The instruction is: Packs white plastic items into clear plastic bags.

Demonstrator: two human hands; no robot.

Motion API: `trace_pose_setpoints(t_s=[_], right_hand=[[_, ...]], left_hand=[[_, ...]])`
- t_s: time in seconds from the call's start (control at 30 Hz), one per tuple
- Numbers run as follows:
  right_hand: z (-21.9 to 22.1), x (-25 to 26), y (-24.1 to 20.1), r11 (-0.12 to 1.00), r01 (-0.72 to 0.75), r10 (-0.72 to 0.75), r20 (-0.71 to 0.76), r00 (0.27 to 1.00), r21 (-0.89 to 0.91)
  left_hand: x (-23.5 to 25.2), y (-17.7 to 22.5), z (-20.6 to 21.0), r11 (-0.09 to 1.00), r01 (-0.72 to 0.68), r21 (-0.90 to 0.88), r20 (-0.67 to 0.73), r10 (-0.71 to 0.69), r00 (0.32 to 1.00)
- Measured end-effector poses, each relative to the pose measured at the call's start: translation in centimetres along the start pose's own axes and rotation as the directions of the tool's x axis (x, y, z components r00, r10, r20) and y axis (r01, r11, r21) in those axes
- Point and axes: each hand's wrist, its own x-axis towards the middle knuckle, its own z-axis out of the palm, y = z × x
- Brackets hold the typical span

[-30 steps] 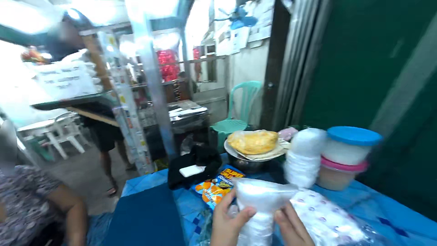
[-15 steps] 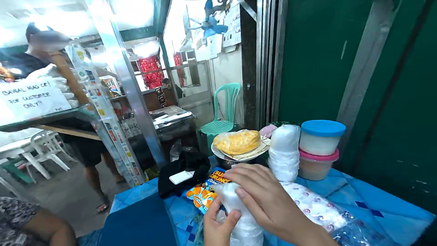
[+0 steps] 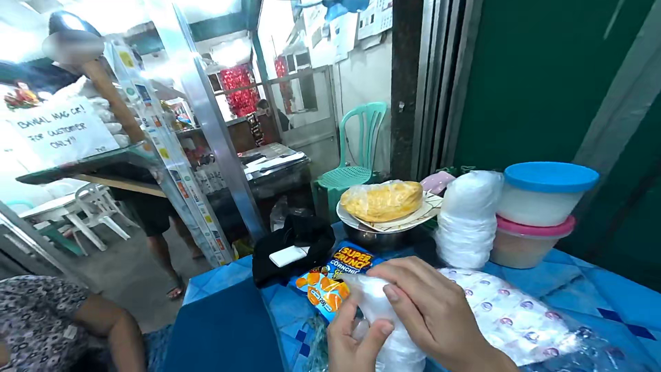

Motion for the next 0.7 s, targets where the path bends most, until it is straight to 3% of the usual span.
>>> trace_pose_setpoints(t_s=[0.23, 0.33, 0.47, 0.57, 0.7], right_hand=[[0.3, -0.5, 0.0, 0.996, -0.032, 0.036, -0.047, 0.998, 0.084], [0.4, -0.8, 0.4, 0.935, -0.144, 0.162, -0.030, 0.986, 0.323], [-0.2, -0.9, 0.4, 0.700, -0.319, 0.330, 0.106, 0.938, 0.639], [-1.0, -1.5, 0.8, 0.598, -0.379, 0.404, 0.143, 0.904, 0.706], [-1.8, -2.2, 1.2, 0.624, -0.362, 0.480, 0.025, 0.877, 0.693]], left_hand=[[-0.7, -0.1, 0.7, 0.869, -0.194, 0.456, 0.030, 0.203, 0.979], [-0.7, 0.2, 0.8, 0.845, -0.196, 0.497, 0.035, 0.206, 0.978], [-0.2, 1.1, 0.5, 0.871, -0.130, 0.474, 0.006, 0.144, 0.989], [0.3, 1.8, -0.6, 0.837, -0.182, 0.516, 0.028, 0.195, 0.980], [2.1, 3.9, -1.8, 0.781, -0.316, 0.538, 0.004, 0.373, 0.928]])
